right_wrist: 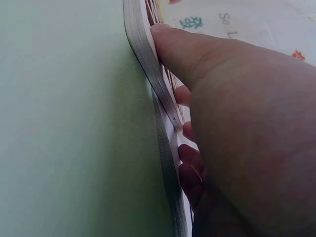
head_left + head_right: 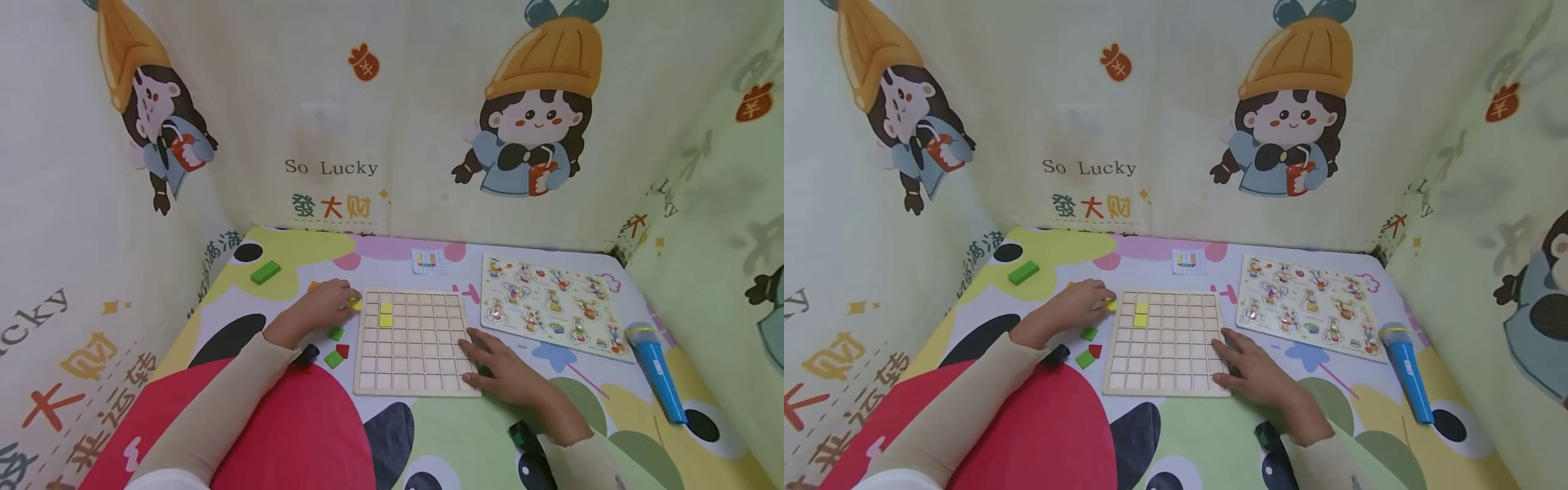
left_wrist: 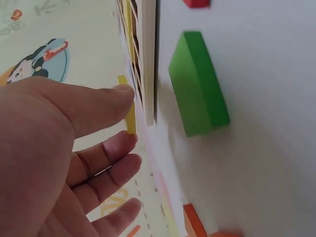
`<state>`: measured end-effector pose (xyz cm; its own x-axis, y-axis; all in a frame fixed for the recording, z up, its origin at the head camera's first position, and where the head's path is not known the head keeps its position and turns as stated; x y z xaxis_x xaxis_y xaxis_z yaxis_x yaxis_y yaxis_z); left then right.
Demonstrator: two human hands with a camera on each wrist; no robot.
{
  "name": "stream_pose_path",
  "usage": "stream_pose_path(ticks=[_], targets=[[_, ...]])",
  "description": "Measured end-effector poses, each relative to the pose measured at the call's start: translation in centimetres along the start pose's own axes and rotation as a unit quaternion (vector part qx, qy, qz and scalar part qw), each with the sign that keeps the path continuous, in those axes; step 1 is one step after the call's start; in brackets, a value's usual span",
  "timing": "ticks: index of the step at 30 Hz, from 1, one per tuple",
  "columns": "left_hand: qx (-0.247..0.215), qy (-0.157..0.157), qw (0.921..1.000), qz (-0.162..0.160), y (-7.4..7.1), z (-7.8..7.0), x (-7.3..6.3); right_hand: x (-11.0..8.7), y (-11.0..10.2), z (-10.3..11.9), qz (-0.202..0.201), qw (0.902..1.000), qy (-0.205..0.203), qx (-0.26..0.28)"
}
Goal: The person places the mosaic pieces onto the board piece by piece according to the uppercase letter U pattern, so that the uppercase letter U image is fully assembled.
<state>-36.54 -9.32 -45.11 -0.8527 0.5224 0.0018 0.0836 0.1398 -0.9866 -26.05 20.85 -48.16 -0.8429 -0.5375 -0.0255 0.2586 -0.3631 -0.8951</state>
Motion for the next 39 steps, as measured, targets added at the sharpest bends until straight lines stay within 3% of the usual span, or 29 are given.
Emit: stream_pose_path(ticks=[5, 14, 21, 32, 39], targets=[[0.003, 0.041, 0.9992, 0.001, 0.7, -1.9, -0.3, -0.8, 0.9, -0.3, 0.004, 0.9999, 0.01, 0.009], [0.0, 0.095, 0.9955, -0.002, 0.6, -5.1, -0.6, -0.7, 0.7, -0.3, -0.007, 0.9999, -0.002, -0.008], [0.018, 0.163, 0.9855, -0.044, 0.3, -6.9, -0.9, -0.5, 0.5, -0.3, -0.004, 0.9999, 0.001, -0.012], [0.032, 0.191, 0.9805, -0.034, 0.8, -8.7, -1.3, -0.3, 0.1, -0.1, -0.011, 0.9999, -0.007, -0.011], [0.03, 0.175, 0.9839, -0.021, 1.1, -8.8, -1.3, -0.2, 0.0, 0.0, -0.011, 0.9998, -0.012, -0.008]])
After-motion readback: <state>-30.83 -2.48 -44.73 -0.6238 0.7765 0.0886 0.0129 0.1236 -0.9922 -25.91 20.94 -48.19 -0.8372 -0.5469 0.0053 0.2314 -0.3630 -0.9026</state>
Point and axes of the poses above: each hand's wrist, its own x-axis towards the middle knuckle, its own y-axis out of the palm, z = x × y, the point moved 9 cm from there along x, towards the middle knuckle
